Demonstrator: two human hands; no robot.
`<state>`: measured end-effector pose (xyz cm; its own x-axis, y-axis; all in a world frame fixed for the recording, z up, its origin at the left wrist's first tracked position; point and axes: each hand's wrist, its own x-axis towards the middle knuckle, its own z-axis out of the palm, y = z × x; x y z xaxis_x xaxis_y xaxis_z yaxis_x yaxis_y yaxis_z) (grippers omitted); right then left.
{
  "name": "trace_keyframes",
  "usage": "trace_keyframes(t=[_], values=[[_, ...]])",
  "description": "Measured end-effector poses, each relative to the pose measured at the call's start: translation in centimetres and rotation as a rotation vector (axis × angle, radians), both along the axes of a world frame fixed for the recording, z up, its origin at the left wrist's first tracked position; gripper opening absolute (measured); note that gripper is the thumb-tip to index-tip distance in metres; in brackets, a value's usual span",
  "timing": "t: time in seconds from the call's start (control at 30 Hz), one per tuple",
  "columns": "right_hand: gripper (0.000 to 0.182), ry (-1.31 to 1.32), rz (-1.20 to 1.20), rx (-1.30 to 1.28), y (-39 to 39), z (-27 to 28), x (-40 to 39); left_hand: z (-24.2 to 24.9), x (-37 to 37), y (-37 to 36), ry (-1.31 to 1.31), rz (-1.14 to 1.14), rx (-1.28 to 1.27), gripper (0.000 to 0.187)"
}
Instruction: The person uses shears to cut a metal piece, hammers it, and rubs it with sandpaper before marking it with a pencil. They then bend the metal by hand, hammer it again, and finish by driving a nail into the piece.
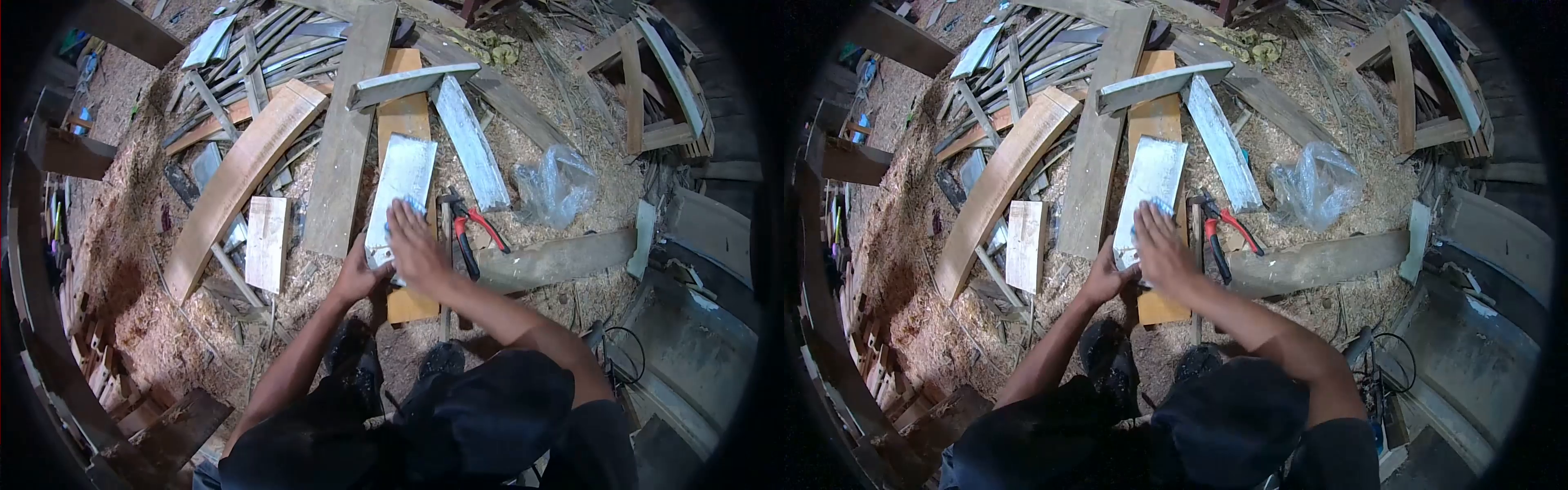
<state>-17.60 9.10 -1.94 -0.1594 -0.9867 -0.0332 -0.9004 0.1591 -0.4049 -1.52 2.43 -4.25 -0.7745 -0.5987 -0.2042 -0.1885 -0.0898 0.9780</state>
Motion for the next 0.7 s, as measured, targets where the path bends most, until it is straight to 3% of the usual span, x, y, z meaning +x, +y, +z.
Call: trace_keyframes(t=[0.03,0.1,0.13,0.2,0.23,0.3,0.37,0.4,0.47,0.57,0.6,0.63,0.67,0.7], values=[[0.053,0.008,-0.009,0.011,-1.2,-0.7,-1.7,0.3,-0.1,0.0,0.013,0.016,0.254,0.060],[0.051,0.000,-0.107,0.080,-5.7,-0.1,-6.7,0.7,-0.1,0.3,-0.030,0.025,0.304,0.062],[0.051,-0.065,-0.134,-0.046,-6.7,0.8,-8.6,0.7,-0.3,0.1,-0.036,0.026,0.292,0.062],[0.051,0.154,-0.131,-0.071,-6.1,-2.2,-6.7,1.4,-0.5,0.3,-0.003,0.031,0.280,0.062],[0.051,0.077,-0.056,-0.064,-4.3,-1.5,-4.1,1.6,-0.7,0.1,0.017,0.033,0.274,0.062],[0.051,-0.137,0.126,-0.124,0.9,0.0,0.6,0.9,-0.3,-0.4,-0.055,0.003,-0.057,0.062],[0.050,-0.080,0.032,-0.144,-2.1,-0.9,-2.8,0.9,-0.2,0.1,-0.005,0.032,0.332,0.064],[0.050,-0.049,-0.015,-0.155,-5.0,-1.5,-5.6,1.0,-0.1,0.5,-0.038,0.026,0.329,0.065],[0.049,0.026,-0.104,-0.203,-9.4,-2.0,-9.3,1.3,-0.5,0.1,-0.088,0.016,0.296,0.065],[0.049,0.024,0.034,0.036,-6.2,-0.5,-3.0,2.0,-0.4,0.3,-0.028,0.026,0.140,0.065],[0.048,-0.034,0.109,-0.267,-4.0,-0.6,-0.4,2.1,-0.5,0.1,-0.026,0.021,0.063,0.065],[0.047,-0.049,0.149,-0.283,-4.3,-1.5,-1.0,1.4,-0.3,0.2,-0.105,0.020,-0.152,0.065],[0.046,-0.065,0.191,-0.295,-4.9,-2.4,-2.2,0.9,-0.2,0.3,-0.080,0.032,0.006,0.065],[0.046,-0.088,0.120,-0.108,-7.9,-1.7,-5.0,0.6,-0.4,0.0,-0.052,0.046,0.162,0.065]])
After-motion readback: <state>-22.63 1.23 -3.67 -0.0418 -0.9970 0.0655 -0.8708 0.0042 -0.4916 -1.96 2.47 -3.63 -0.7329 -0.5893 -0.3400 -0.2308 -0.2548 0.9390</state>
